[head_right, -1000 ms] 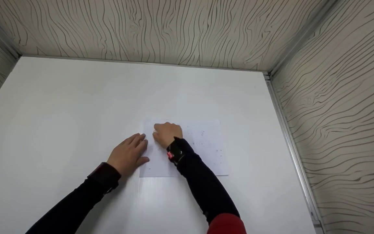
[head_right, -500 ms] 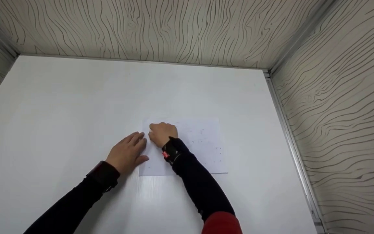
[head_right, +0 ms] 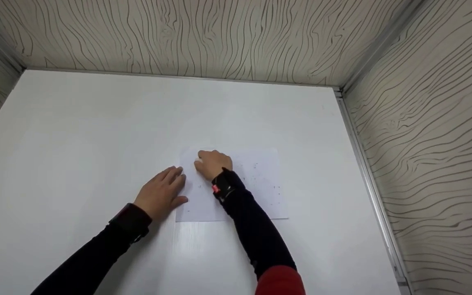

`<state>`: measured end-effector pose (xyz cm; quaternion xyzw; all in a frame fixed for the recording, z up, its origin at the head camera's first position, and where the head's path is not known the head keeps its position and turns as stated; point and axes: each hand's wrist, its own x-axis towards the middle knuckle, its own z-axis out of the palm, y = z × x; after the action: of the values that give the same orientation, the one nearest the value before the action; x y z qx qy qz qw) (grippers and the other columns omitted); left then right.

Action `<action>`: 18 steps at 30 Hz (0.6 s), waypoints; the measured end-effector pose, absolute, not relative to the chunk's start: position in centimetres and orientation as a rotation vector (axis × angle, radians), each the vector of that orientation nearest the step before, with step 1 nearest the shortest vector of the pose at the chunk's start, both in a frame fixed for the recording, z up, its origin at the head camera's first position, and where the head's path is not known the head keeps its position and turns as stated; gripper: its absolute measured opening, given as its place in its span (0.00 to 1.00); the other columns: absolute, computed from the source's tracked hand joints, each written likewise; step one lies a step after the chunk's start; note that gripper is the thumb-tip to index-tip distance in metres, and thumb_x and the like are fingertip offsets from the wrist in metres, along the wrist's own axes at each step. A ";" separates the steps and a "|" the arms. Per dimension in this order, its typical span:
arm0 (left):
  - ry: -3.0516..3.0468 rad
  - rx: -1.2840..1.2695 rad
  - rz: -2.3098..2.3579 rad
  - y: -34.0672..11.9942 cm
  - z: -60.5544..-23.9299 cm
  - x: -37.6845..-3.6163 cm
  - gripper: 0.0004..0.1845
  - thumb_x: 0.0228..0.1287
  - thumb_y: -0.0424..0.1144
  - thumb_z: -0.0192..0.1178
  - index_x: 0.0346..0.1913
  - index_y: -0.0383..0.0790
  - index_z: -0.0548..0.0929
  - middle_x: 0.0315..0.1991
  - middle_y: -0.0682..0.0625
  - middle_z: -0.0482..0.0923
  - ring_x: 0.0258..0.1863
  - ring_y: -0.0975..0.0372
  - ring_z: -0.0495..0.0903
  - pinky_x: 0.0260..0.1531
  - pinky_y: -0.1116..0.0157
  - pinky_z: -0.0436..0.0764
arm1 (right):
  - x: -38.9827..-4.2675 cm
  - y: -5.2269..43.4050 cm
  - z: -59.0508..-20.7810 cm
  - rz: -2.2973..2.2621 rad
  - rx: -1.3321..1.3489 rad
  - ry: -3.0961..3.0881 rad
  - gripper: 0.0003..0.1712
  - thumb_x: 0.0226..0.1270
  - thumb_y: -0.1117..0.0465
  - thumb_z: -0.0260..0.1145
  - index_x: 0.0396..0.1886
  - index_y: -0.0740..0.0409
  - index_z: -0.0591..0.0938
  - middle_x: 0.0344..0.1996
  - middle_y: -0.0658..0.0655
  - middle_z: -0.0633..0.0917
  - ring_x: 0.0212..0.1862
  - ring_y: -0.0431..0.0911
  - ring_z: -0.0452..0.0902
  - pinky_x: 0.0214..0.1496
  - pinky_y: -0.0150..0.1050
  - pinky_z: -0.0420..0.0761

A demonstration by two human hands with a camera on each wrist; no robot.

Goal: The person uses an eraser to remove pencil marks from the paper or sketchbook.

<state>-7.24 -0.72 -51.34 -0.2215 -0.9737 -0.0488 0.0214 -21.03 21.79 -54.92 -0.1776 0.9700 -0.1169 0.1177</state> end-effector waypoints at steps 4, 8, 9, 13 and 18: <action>-3.042 -0.688 -0.135 -0.4 -51.2 -7.5 0.34 0.79 0.61 0.76 0.73 0.39 0.85 0.80 0.43 0.84 0.82 0.52 0.82 0.84 0.56 0.83 | -21.8 24.4 -54.6 -0.298 -0.334 2.943 0.16 0.87 0.51 0.65 0.36 0.52 0.78 0.24 0.52 0.75 0.30 0.49 0.72 0.33 0.44 0.71; -3.097 -0.669 -0.225 -0.1 -51.3 -7.8 0.33 0.78 0.57 0.79 0.72 0.37 0.85 0.80 0.41 0.84 0.82 0.49 0.82 0.83 0.53 0.84 | -22.3 25.9 -54.9 -0.301 -0.311 2.957 0.15 0.88 0.50 0.64 0.40 0.54 0.82 0.25 0.51 0.75 0.31 0.50 0.74 0.34 0.45 0.73; -3.096 -0.653 -0.284 -0.1 -51.6 -8.0 0.33 0.77 0.55 0.80 0.71 0.36 0.85 0.79 0.40 0.85 0.82 0.48 0.82 0.83 0.51 0.85 | -22.3 26.0 -55.0 -0.305 -0.335 2.947 0.16 0.89 0.48 0.64 0.41 0.54 0.82 0.25 0.51 0.76 0.31 0.49 0.75 0.34 0.45 0.74; -3.018 -0.627 -0.421 0.4 -54.4 -9.0 0.30 0.75 0.49 0.82 0.70 0.36 0.87 0.78 0.40 0.86 0.82 0.47 0.83 0.81 0.48 0.86 | -22.1 25.2 -55.5 -0.324 -0.405 2.927 0.18 0.89 0.46 0.63 0.40 0.52 0.82 0.27 0.53 0.81 0.32 0.50 0.78 0.34 0.46 0.76; -2.941 -0.718 -0.431 1.4 -55.9 -9.2 0.32 0.76 0.53 0.81 0.73 0.40 0.86 0.78 0.41 0.86 0.80 0.48 0.85 0.79 0.48 0.87 | -21.1 23.6 -55.5 -0.307 -0.425 2.843 0.16 0.85 0.46 0.65 0.40 0.51 0.84 0.34 0.57 0.89 0.36 0.51 0.82 0.37 0.46 0.77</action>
<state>-9.18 1.38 -55.90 -0.2347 -0.9609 -0.1410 0.0418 -21.12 23.62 -55.52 -0.1458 0.9757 -0.1054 0.1249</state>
